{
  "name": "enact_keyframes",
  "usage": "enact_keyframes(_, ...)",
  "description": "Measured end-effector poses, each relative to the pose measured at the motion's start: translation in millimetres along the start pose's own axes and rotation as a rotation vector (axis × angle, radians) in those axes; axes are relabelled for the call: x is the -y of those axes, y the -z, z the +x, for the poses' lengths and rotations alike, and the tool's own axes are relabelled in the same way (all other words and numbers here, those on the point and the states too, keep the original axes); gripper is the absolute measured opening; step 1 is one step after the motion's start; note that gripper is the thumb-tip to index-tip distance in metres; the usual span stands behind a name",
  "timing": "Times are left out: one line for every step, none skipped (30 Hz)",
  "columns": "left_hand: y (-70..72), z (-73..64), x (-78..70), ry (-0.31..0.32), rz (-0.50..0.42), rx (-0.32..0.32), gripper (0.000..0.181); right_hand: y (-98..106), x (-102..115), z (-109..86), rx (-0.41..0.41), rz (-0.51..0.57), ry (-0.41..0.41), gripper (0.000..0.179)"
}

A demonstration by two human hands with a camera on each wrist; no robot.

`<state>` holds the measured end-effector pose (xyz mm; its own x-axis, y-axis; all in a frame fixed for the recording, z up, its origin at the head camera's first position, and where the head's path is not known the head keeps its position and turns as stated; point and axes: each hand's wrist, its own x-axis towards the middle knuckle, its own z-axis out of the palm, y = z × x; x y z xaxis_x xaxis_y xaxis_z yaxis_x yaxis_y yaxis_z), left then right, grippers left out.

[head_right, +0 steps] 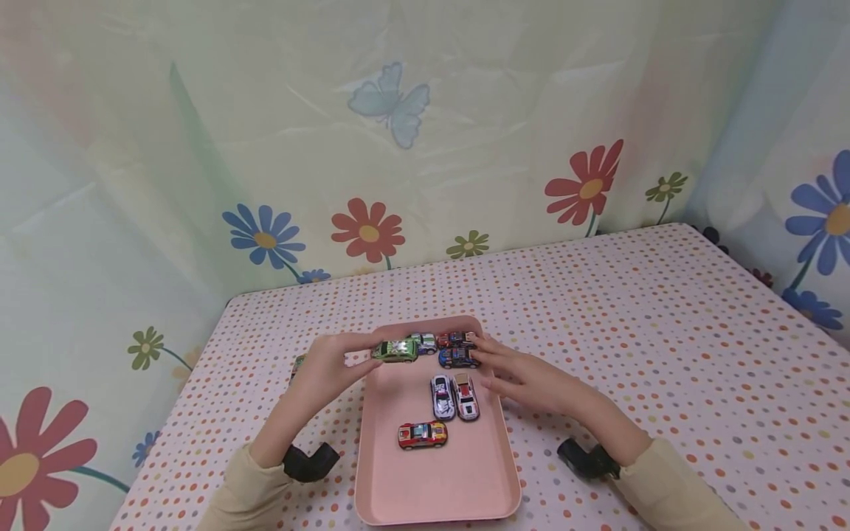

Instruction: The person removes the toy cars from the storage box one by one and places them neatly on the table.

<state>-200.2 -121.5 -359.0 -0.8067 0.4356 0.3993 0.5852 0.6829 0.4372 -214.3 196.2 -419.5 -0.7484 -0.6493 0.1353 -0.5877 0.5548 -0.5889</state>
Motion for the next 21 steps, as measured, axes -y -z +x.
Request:
enact_keyframes(2.0, -2.2, -0.1, 0.003, 0.003, -0.002, 0.033, 0, 0, 0.2, 0.001, 0.000, -0.001, 0.049)
enact_keyframes(3.8, -4.6, 0.1, 0.008, 0.002, -0.002, 0.032, 0, 0, 0.2, 0.001, -0.001, -0.003, 0.049)
enact_keyframes(5.2, -7.1, 0.5, 0.010, 0.006, -0.004, 0.031, 0, -1, 0.1, 0.002, 0.001, -0.005, 0.049)
enact_keyframes(6.4, -9.8, 1.0, 0.016, 0.013, -0.006, 0.030, -1, -1, 0.1, 0.003, 0.001, -0.008, 0.049)
enact_keyframes(7.7, -12.4, 1.3, 0.022, 0.021, -0.007, 0.029, -1, -1, 0.1, 0.003, 0.002, -0.009, 0.049)
enact_keyframes(8.8, -15.3, 1.7, 0.026, 0.033, -0.010, 0.030, -1, -1, 0.0, 0.002, 0.006, -0.009, 0.049)
enact_keyframes(9.8, -18.2, 2.3, 0.028, 0.038, -0.014, 0.030, -1, -1, -0.1, 0.002, 0.008, -0.009, 0.049)
enact_keyframes(10.9, -21.0, 2.9, 0.033, 0.045, -0.021, 0.031, -1, -1, -0.2, 0.002, 0.010, -0.010, 0.049)
enact_keyframes(11.8, -23.9, 3.8, 0.034, 0.055, -0.031, 0.031, -1, -1, -0.2, 0.002, 0.011, -0.009, 0.048)
enact_keyframes(13.1, -26.8, 4.5, 0.038, 0.054, -0.039, 0.032, -1, -1, -0.1, 0.001, 0.011, -0.007, 0.048)
enact_keyframes(14.3, -29.6, 5.2, 0.042, 0.049, -0.047, 0.032, -1, -1, -0.2, 0.000, 0.011, -0.007, 0.048)
enact_keyframes(15.4, -32.7, 6.3, 0.043, 0.044, -0.057, 0.032, 0, 0, -0.2, 0.000, 0.013, -0.007, 0.048)
enact_keyframes(16.6, -35.8, 7.4, 0.046, 0.041, -0.064, 0.033, 0, 0, -0.1, -0.001, 0.013, -0.006, 0.048)
enact_keyframes(17.7, -38.9, 8.6, 0.050, 0.036, -0.072, 0.033, 0, 0, 0.1, 0.000, 0.015, -0.004, 0.048)
enact_keyframes(18.5, -42.4, 10.0, 0.053, 0.032, -0.077, 0.033, 0, 0, 0.2, 0.001, 0.016, -0.003, 0.048)
enact_keyframes(19.2, -45.7, 11.2, 0.059, 0.030, -0.081, 0.033, 0, 0, 0.1, 0.001, 0.016, -0.002, 0.048)
enact_keyframes(19.6, -49.1, 12.6, 0.063, 0.034, -0.087, 0.033, 0, 0, 0.1, 0.001, 0.018, -0.002, 0.049)
enact_keyframes(19.9, -52.7, 13.9, 0.069, 0.037, -0.092, 0.033, 0, 1, 0.1, 0.002, 0.017, -0.001, 0.049)
enact_keyframes(19.9, -56.1, 15.4, 0.072, 0.039, -0.095, 0.033, 0, 1, 0.1, 0.001, 0.017, 0.000, 0.049)
enact_keyframes(19.9, -59.3, 16.7, 0.077, 0.035, -0.096, 0.033, 1, 1, 0.0, 0.002, 0.015, 0.000, 0.049)
enact_keyframes(19.7, -62.4, 17.9, 0.083, 0.034, -0.097, 0.034, 1, 1, 0.0, 0.000, 0.013, -0.001, 0.049)
